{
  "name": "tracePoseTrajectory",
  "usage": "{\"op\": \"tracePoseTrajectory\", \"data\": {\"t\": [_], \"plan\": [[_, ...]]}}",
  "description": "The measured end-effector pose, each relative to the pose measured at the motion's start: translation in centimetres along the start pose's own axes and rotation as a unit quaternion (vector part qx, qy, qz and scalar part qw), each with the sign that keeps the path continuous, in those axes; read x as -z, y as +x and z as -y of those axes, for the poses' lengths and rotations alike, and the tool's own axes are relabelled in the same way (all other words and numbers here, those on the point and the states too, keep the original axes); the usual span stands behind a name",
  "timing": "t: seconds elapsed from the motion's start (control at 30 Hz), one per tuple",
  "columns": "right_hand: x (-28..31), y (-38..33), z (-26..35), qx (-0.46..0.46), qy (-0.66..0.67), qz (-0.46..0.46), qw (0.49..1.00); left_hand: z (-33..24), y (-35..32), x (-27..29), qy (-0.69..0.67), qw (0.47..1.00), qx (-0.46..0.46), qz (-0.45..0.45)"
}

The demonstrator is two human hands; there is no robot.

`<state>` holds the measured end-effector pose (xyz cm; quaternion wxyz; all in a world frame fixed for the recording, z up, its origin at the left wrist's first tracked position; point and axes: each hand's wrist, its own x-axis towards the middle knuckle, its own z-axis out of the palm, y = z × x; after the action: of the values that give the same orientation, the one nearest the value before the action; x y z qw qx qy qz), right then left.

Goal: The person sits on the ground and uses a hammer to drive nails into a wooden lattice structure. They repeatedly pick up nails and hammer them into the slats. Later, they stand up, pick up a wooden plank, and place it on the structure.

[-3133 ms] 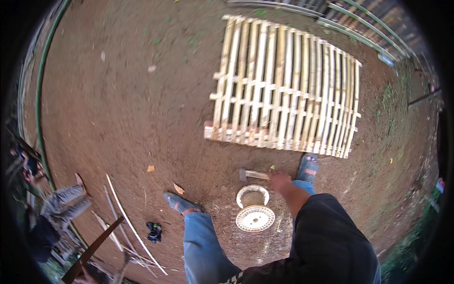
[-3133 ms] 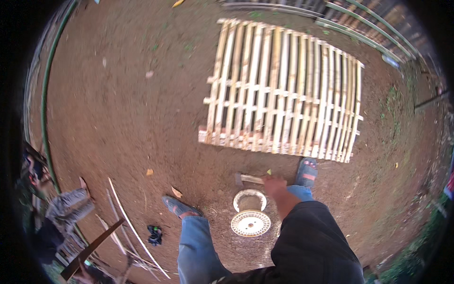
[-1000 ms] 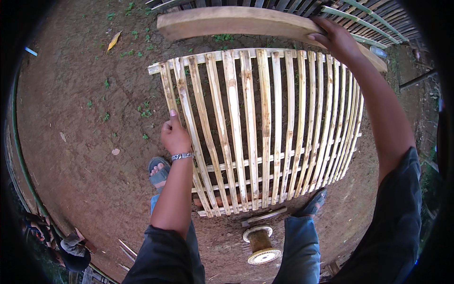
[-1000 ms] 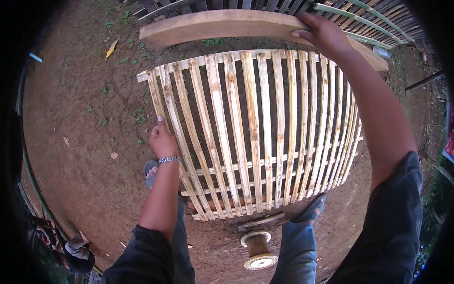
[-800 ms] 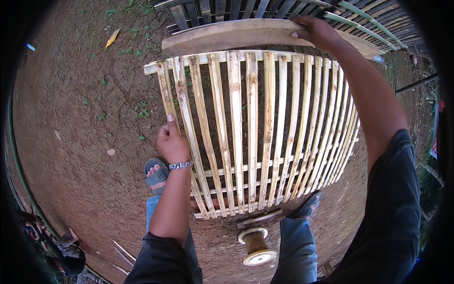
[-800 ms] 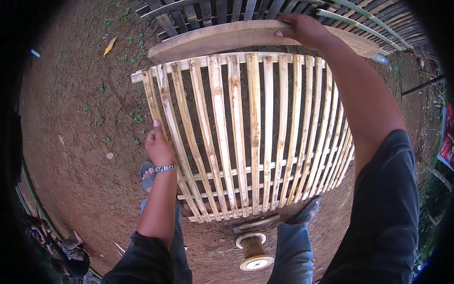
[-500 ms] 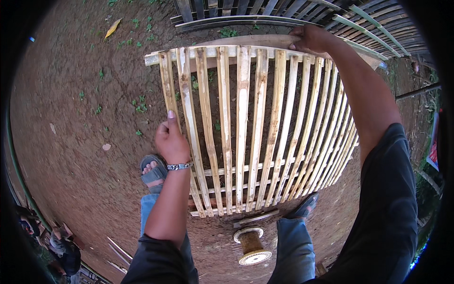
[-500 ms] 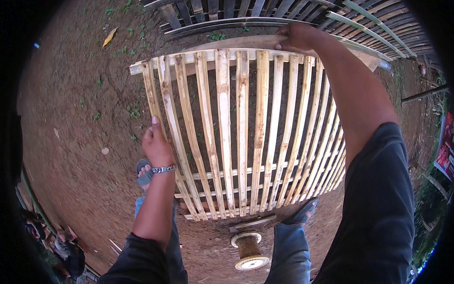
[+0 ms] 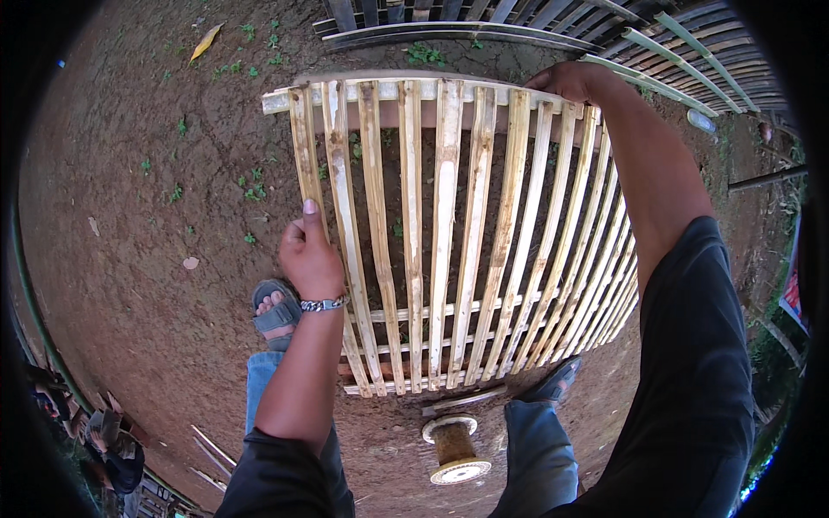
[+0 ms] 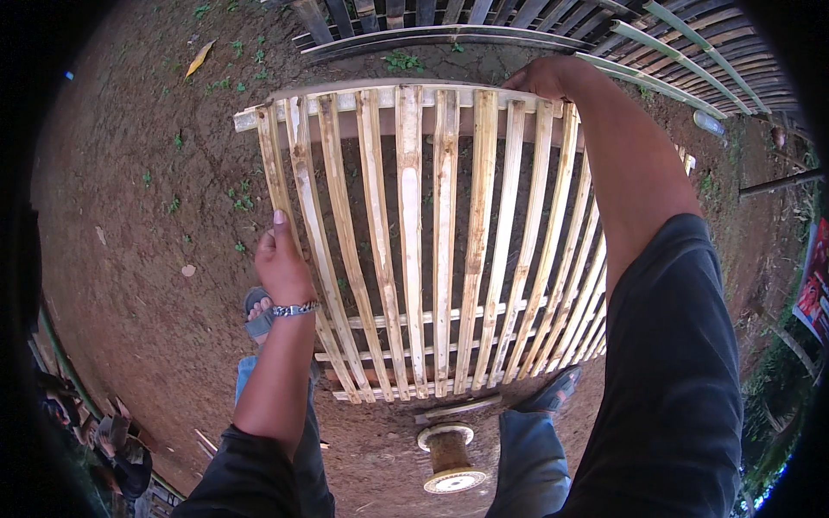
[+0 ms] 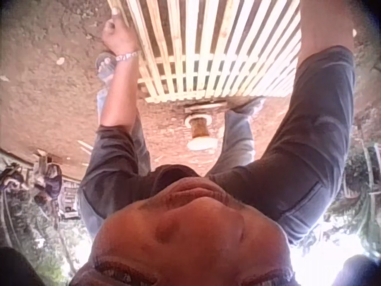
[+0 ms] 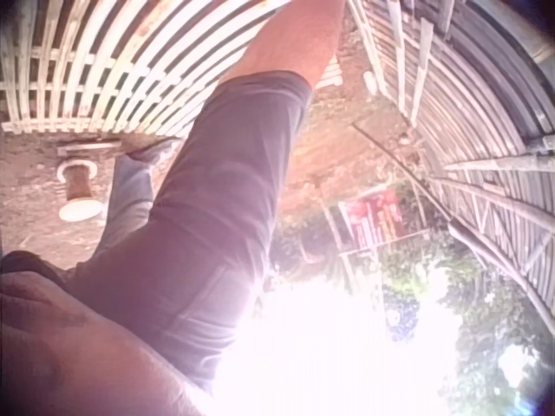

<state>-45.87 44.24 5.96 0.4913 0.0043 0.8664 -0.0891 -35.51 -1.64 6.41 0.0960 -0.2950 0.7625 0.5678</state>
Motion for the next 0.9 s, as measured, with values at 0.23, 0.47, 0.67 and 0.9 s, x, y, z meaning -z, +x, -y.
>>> {"op": "tracePoseTrajectory", "data": {"t": [0.23,0.47,0.67,0.9], "plan": [[0.8,0.9,-0.1,0.017,-0.033,0.073,0.997,0.3,0.1,-0.1,0.010,1.000,0.003,-0.005],[-4.0,-1.1,-8.5,-0.025,0.111,-0.319,0.941,0.7,0.4,-2.1,0.056,0.998,-0.009,-0.002],[-7.1,-8.2,0.3,-0.154,0.152,-0.386,0.897,1.1,1.4,-1.1,0.046,0.998,-0.013,-0.027],[-0.5,-1.7,10.4,0.003,0.115,-0.321,0.940,1.5,1.3,-1.0,0.058,0.997,-0.047,-0.033]]}}
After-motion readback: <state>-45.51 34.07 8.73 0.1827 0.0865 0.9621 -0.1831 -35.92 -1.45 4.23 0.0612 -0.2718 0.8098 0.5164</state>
